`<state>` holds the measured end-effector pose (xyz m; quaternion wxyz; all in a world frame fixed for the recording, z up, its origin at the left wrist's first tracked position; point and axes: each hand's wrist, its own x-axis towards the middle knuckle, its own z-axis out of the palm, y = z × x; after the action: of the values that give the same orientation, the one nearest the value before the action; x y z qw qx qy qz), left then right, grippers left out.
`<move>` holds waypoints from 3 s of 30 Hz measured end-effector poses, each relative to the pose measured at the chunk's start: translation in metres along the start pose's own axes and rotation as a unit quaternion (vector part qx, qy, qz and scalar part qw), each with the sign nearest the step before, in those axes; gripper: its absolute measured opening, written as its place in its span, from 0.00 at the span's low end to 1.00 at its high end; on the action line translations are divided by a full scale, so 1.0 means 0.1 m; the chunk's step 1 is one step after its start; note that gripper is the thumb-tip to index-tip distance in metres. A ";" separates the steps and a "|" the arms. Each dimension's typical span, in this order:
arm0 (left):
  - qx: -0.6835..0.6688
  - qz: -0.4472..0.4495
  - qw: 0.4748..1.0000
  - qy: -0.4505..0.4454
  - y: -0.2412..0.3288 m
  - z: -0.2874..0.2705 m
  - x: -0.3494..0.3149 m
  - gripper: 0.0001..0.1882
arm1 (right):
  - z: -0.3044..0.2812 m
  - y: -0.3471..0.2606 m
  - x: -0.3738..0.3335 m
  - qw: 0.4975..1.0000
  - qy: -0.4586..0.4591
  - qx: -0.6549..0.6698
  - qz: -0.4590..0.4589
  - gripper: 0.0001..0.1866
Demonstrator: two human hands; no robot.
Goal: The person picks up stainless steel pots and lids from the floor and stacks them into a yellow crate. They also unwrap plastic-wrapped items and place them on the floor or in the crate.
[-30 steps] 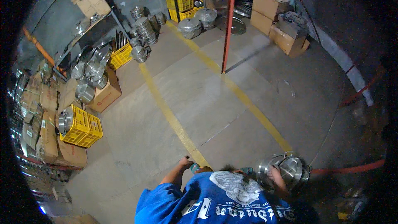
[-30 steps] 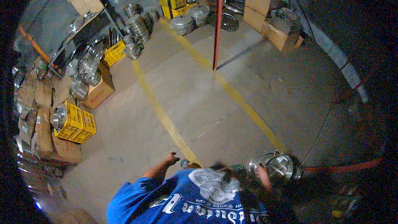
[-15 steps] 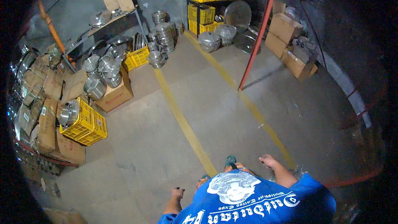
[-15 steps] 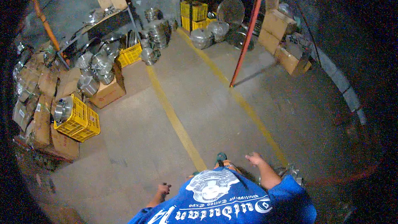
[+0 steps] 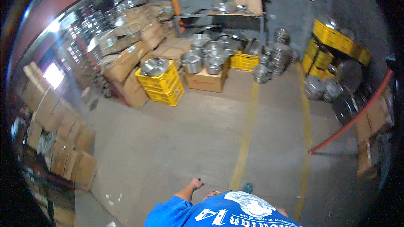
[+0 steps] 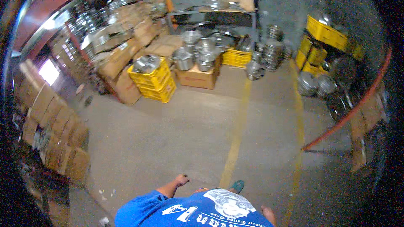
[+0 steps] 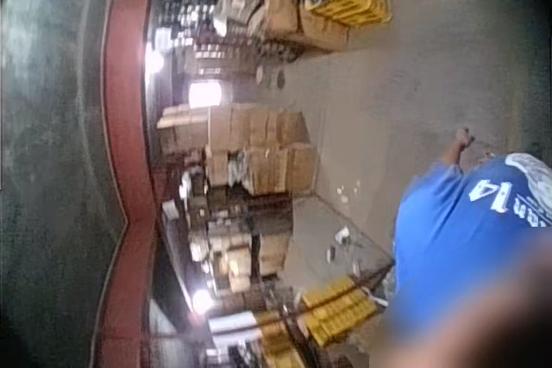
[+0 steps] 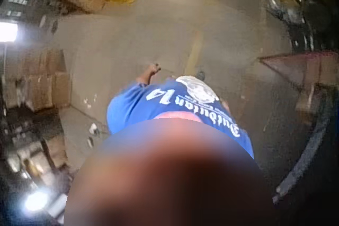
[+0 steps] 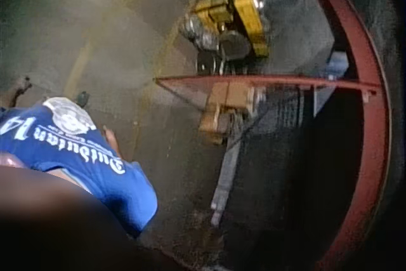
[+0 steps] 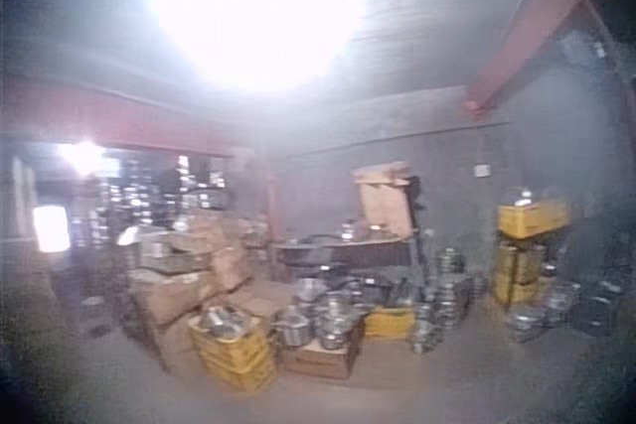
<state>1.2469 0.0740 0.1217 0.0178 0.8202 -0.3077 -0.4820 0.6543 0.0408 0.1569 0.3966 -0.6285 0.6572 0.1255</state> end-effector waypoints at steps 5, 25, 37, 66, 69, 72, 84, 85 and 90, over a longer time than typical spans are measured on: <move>-0.103 0.031 0.990 0.093 0.63 -0.25 -0.10 0.31 | -0.72 -0.14 0.78 0.946 -0.026 0.280 0.160 0.19; -0.166 -0.092 0.982 0.014 -0.31 -0.07 0.62 0.27 | -0.95 -1.14 1.66 0.997 -0.059 0.007 0.048 0.21; -0.173 -0.064 0.982 0.032 -0.12 -0.58 1.05 0.33 | -0.90 -1.79 0.77 0.996 0.059 0.019 0.067 0.20; -0.279 -0.123 0.947 0.098 -1.66 -1.86 1.77 0.29 | -0.78 -4.55 2.60 0.953 -0.079 0.265 0.123 0.19; -0.332 -0.140 0.929 0.083 -1.56 -2.06 2.11 0.29 | -0.87 -4.66 2.83 0.957 -0.076 0.230 0.158 0.20; -0.302 -0.150 0.936 0.098 -1.33 -2.42 2.41 0.28 | -0.90 -4.74 3.36 0.955 -0.086 0.208 0.192 0.22; -0.353 -0.111 0.917 0.147 -1.07 -4.37 3.44 0.31 | -1.53 -8.54 5.70 0.975 -0.113 0.182 -0.056 0.21; -0.350 -0.133 0.914 0.155 -1.00 -4.57 3.57 0.32 | -1.67 -8.99 5.72 0.966 -0.110 0.210 -0.101 0.25; -0.353 -0.107 0.905 0.213 -0.63 -5.62 4.20 0.30 | -1.87 -10.17 6.04 0.966 -0.102 0.196 -0.133 0.24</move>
<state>1.8732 -0.2448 0.0747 0.3200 0.8711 -0.0167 -0.3723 1.5909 -0.7029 0.2082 0.5902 -0.6041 0.5354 0.0036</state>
